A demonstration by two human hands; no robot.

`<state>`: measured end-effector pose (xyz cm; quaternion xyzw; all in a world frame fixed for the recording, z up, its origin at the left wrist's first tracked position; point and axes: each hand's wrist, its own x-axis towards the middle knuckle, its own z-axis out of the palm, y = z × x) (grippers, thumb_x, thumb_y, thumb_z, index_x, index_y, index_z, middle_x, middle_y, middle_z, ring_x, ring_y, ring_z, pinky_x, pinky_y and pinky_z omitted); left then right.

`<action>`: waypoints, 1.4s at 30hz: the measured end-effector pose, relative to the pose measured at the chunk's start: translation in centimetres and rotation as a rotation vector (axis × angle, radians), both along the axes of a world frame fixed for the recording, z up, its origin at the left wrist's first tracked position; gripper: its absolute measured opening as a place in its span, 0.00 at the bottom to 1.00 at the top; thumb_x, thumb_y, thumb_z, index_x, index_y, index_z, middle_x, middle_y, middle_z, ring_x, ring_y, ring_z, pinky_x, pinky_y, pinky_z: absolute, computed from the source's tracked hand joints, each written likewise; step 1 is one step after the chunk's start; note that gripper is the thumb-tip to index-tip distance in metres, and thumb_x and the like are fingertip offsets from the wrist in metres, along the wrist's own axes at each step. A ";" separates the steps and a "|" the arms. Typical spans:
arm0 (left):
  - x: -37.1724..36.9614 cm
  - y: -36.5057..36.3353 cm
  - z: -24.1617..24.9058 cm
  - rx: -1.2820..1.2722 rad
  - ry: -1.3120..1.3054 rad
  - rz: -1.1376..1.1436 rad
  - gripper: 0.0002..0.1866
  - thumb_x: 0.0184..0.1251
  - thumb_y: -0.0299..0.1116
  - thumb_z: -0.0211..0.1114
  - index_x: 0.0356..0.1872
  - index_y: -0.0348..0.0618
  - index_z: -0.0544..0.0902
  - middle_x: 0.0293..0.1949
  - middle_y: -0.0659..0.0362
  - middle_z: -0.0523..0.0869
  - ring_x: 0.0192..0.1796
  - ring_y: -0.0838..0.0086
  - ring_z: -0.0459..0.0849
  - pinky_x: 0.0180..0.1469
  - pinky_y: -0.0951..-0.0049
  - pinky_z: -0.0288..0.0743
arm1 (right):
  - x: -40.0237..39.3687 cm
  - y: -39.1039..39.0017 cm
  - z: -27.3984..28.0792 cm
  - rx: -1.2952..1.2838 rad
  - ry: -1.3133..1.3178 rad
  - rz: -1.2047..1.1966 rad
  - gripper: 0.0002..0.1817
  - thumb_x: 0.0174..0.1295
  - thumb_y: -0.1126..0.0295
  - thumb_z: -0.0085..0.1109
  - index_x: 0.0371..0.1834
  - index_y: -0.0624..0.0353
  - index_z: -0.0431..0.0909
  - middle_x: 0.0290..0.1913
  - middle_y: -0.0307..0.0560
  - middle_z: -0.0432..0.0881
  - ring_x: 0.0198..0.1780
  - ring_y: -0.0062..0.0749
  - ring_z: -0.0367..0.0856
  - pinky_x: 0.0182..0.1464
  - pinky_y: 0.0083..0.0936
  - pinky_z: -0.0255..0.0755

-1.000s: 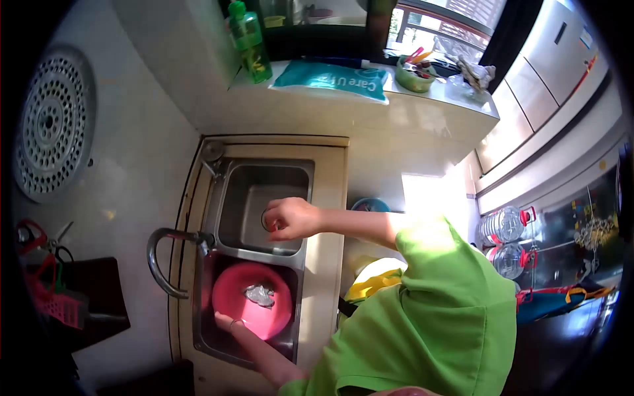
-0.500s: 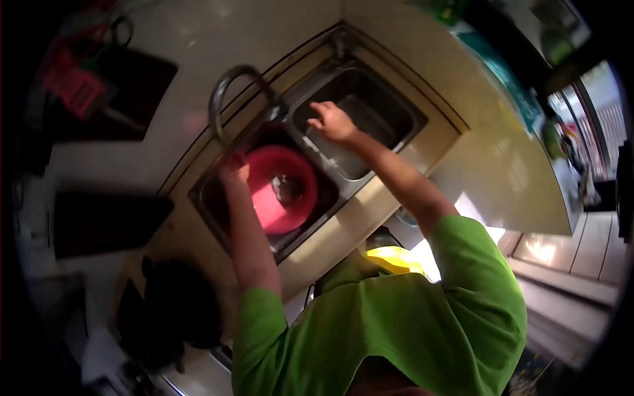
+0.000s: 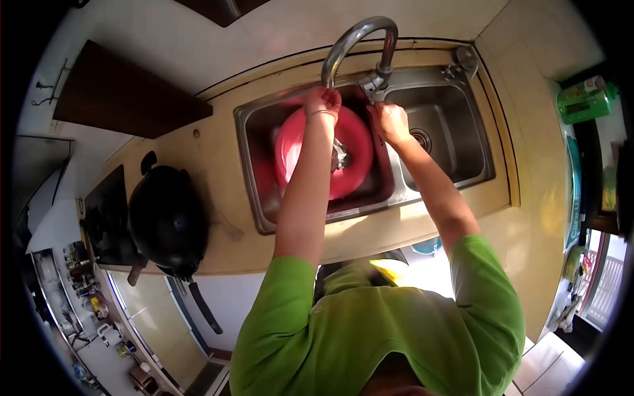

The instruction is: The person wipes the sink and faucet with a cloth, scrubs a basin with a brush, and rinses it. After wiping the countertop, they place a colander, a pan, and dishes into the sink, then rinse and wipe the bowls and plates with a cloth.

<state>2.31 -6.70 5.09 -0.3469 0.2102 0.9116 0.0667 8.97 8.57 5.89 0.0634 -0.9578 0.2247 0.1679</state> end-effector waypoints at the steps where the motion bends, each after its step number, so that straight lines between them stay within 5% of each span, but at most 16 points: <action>1: -0.3 0.7 -0.2 -0.044 0.022 0.011 0.09 0.54 0.36 0.52 0.29 0.40 0.72 0.26 0.56 0.74 0.27 0.68 0.73 0.28 0.73 0.72 | -0.2 -0.3 -0.2 0.032 -0.010 0.007 0.12 0.51 0.62 0.51 0.21 0.60 0.73 0.22 0.55 0.75 0.25 0.49 0.75 0.28 0.37 0.70; 8: 0.8 0.9 0.6 -0.394 0.204 -0.149 0.12 0.56 0.41 0.55 0.24 0.42 0.74 0.19 0.60 0.74 0.18 0.75 0.72 0.19 0.79 0.70 | -1.2 -3.6 3.1 -0.209 0.103 -0.042 0.07 0.53 0.68 0.50 0.32 0.58 0.74 0.29 0.54 0.76 0.29 0.42 0.76 0.28 0.30 0.70; 10: 0.6 -0.4 -0.7 0.016 0.422 -0.310 0.15 0.57 0.43 0.54 0.27 0.40 0.75 0.19 0.60 0.75 0.18 0.75 0.73 0.19 0.81 0.70 | -2.6 -5.5 2.4 -1.901 -0.671 0.274 0.08 0.54 0.73 0.48 0.37 0.59 0.72 0.33 0.50 0.76 0.34 0.36 0.76 0.34 0.25 0.73; 14: 2.1 0.2 2.1 0.426 0.514 -0.109 0.20 0.60 0.50 0.47 0.38 0.42 0.73 0.35 0.55 0.76 0.33 0.63 0.76 0.36 0.59 0.71 | -4.5 -9.6 0.6 -2.410 -0.666 0.225 0.10 0.55 0.80 0.44 0.41 0.65 0.66 0.41 0.48 0.70 0.44 0.35 0.72 0.47 0.26 0.73; 16: 2.7 0.1 2.2 0.570 0.532 -0.019 0.21 0.60 0.50 0.45 0.41 0.43 0.72 0.39 0.54 0.76 0.37 0.60 0.76 0.40 0.54 0.70 | -6.1 -10.2 -2.5 -2.721 -0.853 0.768 0.11 0.55 0.79 0.45 0.43 0.64 0.66 0.42 0.49 0.69 0.45 0.37 0.71 0.44 0.25 0.74; 20: 3.3 1.3 0.2 0.470 0.557 0.119 0.19 0.57 0.47 0.47 0.41 0.42 0.71 0.39 0.52 0.75 0.38 0.60 0.75 0.42 0.57 0.69 | -6.0 -10.0 -1.0 -2.847 -0.851 0.254 0.13 0.54 0.82 0.40 0.43 0.58 0.63 0.44 0.47 0.67 0.48 0.34 0.68 0.45 0.29 0.73; 22: 2.8 2.0 -0.9 0.418 0.580 0.179 0.18 0.56 0.45 0.48 0.41 0.42 0.70 0.38 0.52 0.75 0.39 0.61 0.75 0.43 0.59 0.69 | -4.8 -10.0 1.3 -2.567 -0.857 -0.167 0.11 0.57 0.77 0.43 0.43 0.67 0.66 0.41 0.54 0.70 0.43 0.38 0.72 0.38 0.21 0.76; 23: 1.7 2.5 -4.6 0.370 0.550 0.219 0.18 0.57 0.46 0.48 0.43 0.45 0.69 0.43 0.53 0.73 0.41 0.58 0.73 0.45 0.51 0.66 | -5.9 -6.5 -4.7 -2.347 -1.144 0.290 0.35 0.47 0.55 0.57 0.59 0.49 0.56 0.47 0.51 0.73 0.37 0.41 0.76 0.43 0.41 0.69; 24: 2.9 2.3 -2.6 0.371 0.580 0.135 0.19 0.58 0.46 0.49 0.43 0.44 0.69 0.43 0.53 0.73 0.41 0.60 0.74 0.45 0.55 0.67 | -2.8 -7.7 2.1 -2.309 -1.022 0.148 0.09 0.57 0.76 0.44 0.40 0.68 0.67 0.37 0.54 0.72 0.39 0.37 0.75 0.38 0.22 0.76; 28: 2.6 2.0 -1.9 0.505 0.483 0.068 0.19 0.60 0.46 0.46 0.43 0.41 0.71 0.40 0.51 0.75 0.42 0.59 0.74 0.46 0.63 0.69 | -0.2 -4.8 7.6 -2.368 -1.316 0.160 0.09 0.56 0.76 0.45 0.39 0.69 0.68 0.35 0.53 0.74 0.35 0.35 0.76 0.36 0.21 0.77; 33: 3.1 2.4 4.4 0.408 0.158 0.220 0.18 0.59 0.43 0.51 0.41 0.37 0.71 0.40 0.48 0.73 0.42 0.62 0.74 0.43 0.70 0.74 | -1.7 -3.0 15.1 -1.986 -1.095 0.374 0.12 0.59 0.75 0.39 0.41 0.75 0.66 0.41 0.58 0.73 0.44 0.40 0.74 0.48 0.25 0.72; 36: 2.5 2.3 3.1 0.470 0.348 0.153 0.18 0.60 0.43 0.51 0.41 0.36 0.71 0.42 0.48 0.72 0.42 0.64 0.74 0.44 0.70 0.73 | -3.0 -4.0 18.5 -1.711 -0.956 0.383 0.14 0.60 0.74 0.37 0.42 0.75 0.66 0.43 0.59 0.72 0.47 0.40 0.73 0.52 0.23 0.68; 38: 2.5 2.3 3.5 0.466 0.227 0.154 0.19 0.61 0.44 0.50 0.41 0.36 0.71 0.41 0.52 0.73 0.43 0.66 0.74 0.45 0.69 0.73 | -3.5 -4.5 18.1 -0.387 -0.184 0.582 0.13 0.59 0.73 0.40 0.41 0.70 0.70 0.44 0.55 0.73 0.47 0.40 0.73 0.49 0.25 0.69; 39: 2.1 2.3 2.8 0.419 0.298 0.098 0.19 0.61 0.44 0.48 0.41 0.37 0.71 0.41 0.54 0.73 0.43 0.68 0.74 0.43 0.70 0.73 | -1.8 -6.0 19.8 -0.103 -0.122 0.375 0.11 0.54 0.72 0.46 0.39 0.62 0.74 0.41 0.48 0.75 0.46 0.41 0.73 0.44 0.27 0.69; 40: 2.5 1.9 4.9 0.369 0.369 0.043 0.18 0.62 0.44 0.47 0.41 0.38 0.71 0.41 0.56 0.73 0.42 0.69 0.74 0.42 0.70 0.73 | -2.5 -6.1 18.3 0.214 0.338 0.687 0.10 0.46 0.70 0.52 0.34 0.56 0.76 0.39 0.43 0.75 0.43 0.38 0.73 0.40 0.28 0.68; 42: 3.1 2.0 6.6 0.346 0.291 -0.010 0.17 0.62 0.44 0.46 0.41 0.41 0.71 0.39 0.58 0.74 0.40 0.70 0.74 0.40 0.73 0.73 | -3.0 -6.2 16.9 0.627 0.321 0.738 0.12 0.41 0.69 0.54 0.32 0.54 0.75 0.36 0.40 0.74 0.41 0.33 0.72 0.39 0.24 0.66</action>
